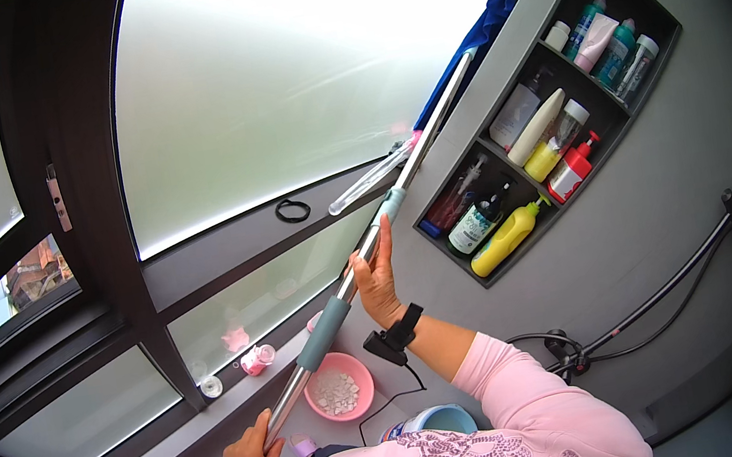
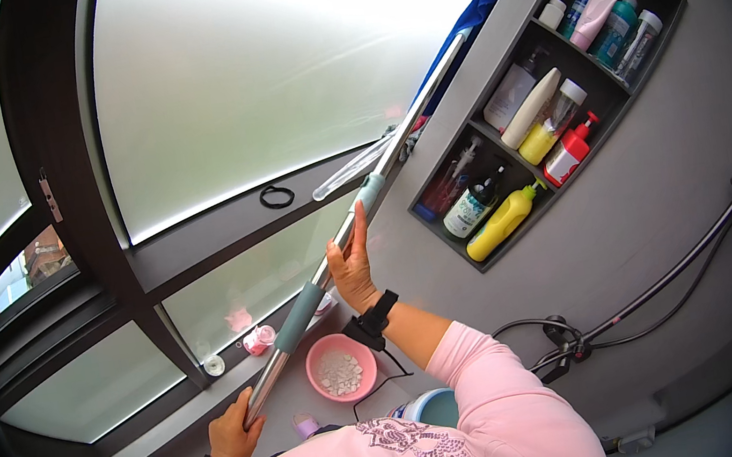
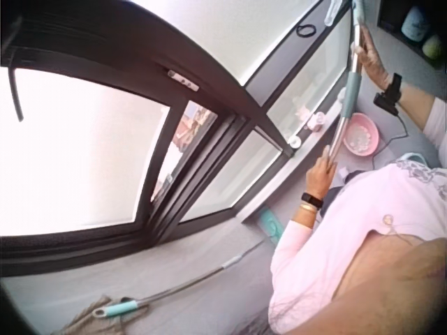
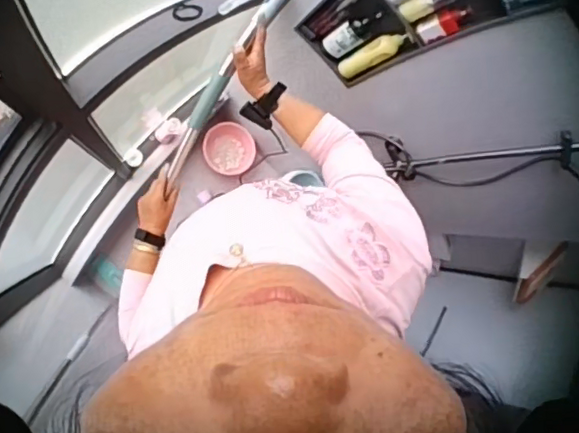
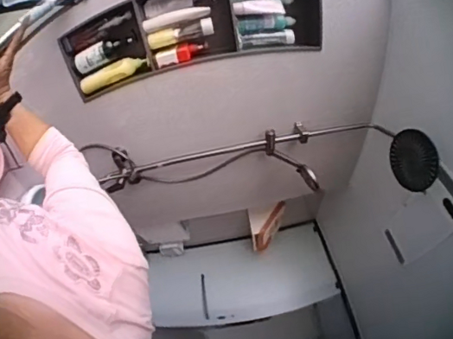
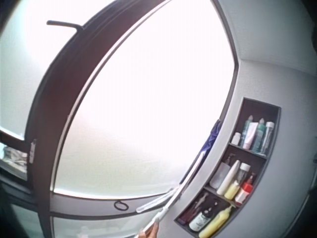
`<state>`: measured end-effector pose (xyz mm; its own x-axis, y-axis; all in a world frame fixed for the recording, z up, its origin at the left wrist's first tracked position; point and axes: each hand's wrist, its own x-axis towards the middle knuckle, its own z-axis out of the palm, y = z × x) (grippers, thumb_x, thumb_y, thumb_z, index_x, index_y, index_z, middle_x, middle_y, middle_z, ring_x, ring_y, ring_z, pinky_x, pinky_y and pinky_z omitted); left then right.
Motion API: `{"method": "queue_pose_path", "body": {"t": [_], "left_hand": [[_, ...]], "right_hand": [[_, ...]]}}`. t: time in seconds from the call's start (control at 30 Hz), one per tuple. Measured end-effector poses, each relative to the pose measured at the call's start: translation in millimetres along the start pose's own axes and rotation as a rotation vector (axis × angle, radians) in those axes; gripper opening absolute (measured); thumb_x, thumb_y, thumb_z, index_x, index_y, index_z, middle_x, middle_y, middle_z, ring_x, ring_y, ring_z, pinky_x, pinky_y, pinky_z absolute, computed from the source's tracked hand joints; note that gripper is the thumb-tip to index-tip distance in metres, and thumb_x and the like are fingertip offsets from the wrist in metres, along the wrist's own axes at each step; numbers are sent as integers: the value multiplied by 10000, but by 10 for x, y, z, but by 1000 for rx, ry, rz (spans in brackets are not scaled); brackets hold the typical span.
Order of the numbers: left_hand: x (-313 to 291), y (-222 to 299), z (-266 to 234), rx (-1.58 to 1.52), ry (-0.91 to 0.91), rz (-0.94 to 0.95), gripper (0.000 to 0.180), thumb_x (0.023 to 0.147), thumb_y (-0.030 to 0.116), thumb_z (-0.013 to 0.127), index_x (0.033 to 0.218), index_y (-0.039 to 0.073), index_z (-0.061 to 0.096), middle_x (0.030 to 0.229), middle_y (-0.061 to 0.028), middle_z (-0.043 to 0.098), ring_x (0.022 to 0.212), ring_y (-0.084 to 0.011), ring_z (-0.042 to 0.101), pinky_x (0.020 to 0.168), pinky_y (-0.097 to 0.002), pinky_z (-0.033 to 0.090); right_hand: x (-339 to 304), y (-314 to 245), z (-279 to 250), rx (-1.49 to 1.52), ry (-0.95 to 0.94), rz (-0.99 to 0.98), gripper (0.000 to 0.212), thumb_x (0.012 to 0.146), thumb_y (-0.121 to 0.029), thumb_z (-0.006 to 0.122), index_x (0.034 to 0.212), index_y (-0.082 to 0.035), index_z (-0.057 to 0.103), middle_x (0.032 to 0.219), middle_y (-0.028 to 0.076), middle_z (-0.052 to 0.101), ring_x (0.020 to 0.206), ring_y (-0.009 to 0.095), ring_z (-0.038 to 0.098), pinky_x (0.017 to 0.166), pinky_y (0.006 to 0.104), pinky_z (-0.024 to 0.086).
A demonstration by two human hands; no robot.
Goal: The person cleans a frosted window using a long-handled mop with a blue cloth. They dip the cloth in a bucket of water, wring it, and wipe the window surface repeatedly. The person also wipes the wall near the shower and toilet area.
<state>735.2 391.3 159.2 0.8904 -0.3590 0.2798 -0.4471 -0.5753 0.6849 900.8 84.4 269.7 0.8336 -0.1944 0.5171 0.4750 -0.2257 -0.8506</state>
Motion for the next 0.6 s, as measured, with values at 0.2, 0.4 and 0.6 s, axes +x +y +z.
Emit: {"method": "queue_pose_path", "body": {"t": [0.2,0.4,0.6], "left_hand": [[-92,-175,78,37,131,42,530,715,144,725,1221,88,579,718,-91,598,595,-288,609,530,-379,480],[89,-254,-123,96,305,141,522,697,185,747,1201,134,620,661,-53,547,524,-262,569,476,-376,445],[513,-230,-363,51,400,228,537,693,155,754,1209,114,612,672,-57,567,532,-257,579,479,-367,448]], "right_hand": [[-84,-32,-10,-85,-81,32,766,897,-38,506,1525,-174,88,989,20,481,792,89,512,743,245,496],[186,-393,82,-94,-102,-62,662,904,-27,498,1490,-137,210,925,34,515,750,79,525,686,231,494],[583,-967,254,-67,-111,-252,651,902,-6,495,1482,-134,229,946,35,502,752,97,534,703,234,494]]}}
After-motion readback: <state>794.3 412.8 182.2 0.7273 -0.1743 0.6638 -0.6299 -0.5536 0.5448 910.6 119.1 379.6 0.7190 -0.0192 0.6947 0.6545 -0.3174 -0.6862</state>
